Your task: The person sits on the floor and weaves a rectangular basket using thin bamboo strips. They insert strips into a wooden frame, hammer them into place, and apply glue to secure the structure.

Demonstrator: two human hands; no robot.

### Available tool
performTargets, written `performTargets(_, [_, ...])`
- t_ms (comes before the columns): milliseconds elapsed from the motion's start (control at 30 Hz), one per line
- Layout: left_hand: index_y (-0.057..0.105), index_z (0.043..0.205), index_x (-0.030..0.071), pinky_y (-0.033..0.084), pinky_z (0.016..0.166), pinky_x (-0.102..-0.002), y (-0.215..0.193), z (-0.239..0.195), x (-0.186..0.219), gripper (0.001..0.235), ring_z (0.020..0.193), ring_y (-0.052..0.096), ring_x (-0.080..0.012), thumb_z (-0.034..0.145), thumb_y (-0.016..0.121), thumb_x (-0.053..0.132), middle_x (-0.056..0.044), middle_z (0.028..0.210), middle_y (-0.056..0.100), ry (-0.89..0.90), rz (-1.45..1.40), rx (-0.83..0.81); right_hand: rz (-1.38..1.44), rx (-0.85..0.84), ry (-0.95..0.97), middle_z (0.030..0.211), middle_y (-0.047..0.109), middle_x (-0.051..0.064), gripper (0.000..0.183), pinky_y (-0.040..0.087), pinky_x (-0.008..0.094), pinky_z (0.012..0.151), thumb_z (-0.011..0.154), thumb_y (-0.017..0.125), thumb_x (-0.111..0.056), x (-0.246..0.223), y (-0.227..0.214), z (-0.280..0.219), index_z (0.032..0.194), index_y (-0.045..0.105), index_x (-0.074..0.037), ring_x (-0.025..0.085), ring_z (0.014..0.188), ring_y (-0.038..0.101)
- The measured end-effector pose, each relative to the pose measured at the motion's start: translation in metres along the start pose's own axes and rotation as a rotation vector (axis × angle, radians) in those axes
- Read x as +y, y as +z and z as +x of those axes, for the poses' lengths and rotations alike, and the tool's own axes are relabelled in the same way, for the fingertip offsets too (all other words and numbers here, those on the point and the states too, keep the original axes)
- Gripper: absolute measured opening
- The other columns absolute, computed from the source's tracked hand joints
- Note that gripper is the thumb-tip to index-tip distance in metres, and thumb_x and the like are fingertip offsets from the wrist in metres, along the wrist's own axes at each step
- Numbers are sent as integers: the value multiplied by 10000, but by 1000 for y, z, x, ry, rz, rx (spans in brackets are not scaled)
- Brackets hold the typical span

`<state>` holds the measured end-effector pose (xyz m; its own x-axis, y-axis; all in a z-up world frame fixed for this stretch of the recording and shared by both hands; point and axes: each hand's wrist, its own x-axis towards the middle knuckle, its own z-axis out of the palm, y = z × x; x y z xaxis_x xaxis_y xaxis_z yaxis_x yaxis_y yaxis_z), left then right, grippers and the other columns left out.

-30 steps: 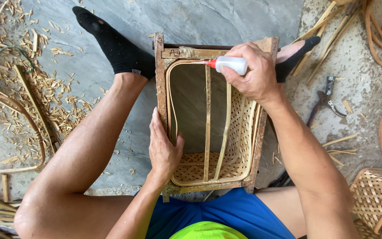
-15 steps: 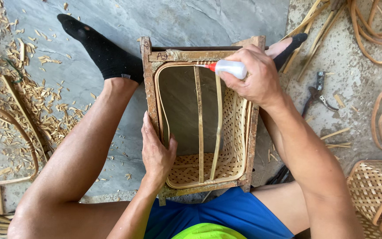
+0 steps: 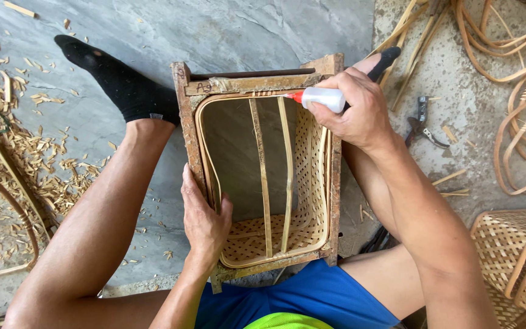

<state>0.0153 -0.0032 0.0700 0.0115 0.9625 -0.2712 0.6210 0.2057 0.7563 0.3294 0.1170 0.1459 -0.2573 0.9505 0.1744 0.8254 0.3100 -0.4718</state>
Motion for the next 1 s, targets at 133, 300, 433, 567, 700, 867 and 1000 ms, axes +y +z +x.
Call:
performTargets(133, [139,1599,26,539,920,-536,1,1,0,959,1185,590,-488,831,712,64,-318,1380,495,53,15,32,7,6,-27,929,713,93,256,554,372,755,951,845,-218,4,3,1,1043,690,-37,241,857,687])
performTargets(300, [135,1599,23,544,906,-526,0,0,0,951,1178,596,-482,841,708,69,-318,1373,499,25,9,11,0,-18,-34,941,722,86,267,555,360,744,949,851,-213,7,5,1,1061,686,-36,226,856,688])
performTargets(433, [128,1596,15,547,905,-519,0,2,-1,959,1181,593,-488,840,714,75,-335,1379,487,52,26,17,-2,-52,17,929,716,90,293,558,352,731,932,862,-226,10,-1,-2,1063,687,-32,223,841,691])
performTargets(567, [122,1597,14,547,911,-518,-1,1,0,954,1181,598,-484,853,716,84,-331,1375,492,60,24,18,-22,-9,36,966,721,113,275,567,369,781,929,867,-191,11,-14,-9,1061,686,-31,255,889,705])
performTargets(700, [132,1598,19,538,918,-528,-2,1,3,952,1186,597,-487,851,720,85,-321,1372,500,36,26,16,-26,-11,43,977,722,121,284,571,378,799,924,871,-183,11,-20,-12,1072,686,-28,266,899,708])
performTargets(867, [125,1602,21,536,929,-526,-3,1,4,952,1204,591,-483,858,717,78,-323,1384,494,64,28,24,-58,-31,52,961,716,124,300,567,381,778,913,874,-196,15,-17,-14,1077,692,-23,266,881,705])
performTargets(1000, [116,1607,19,541,927,-518,-3,2,3,947,1194,597,-472,874,712,75,-319,1380,492,61,37,16,-70,-22,51,975,721,122,288,577,372,784,918,873,-207,19,-24,-17,1069,693,-39,266,894,712])
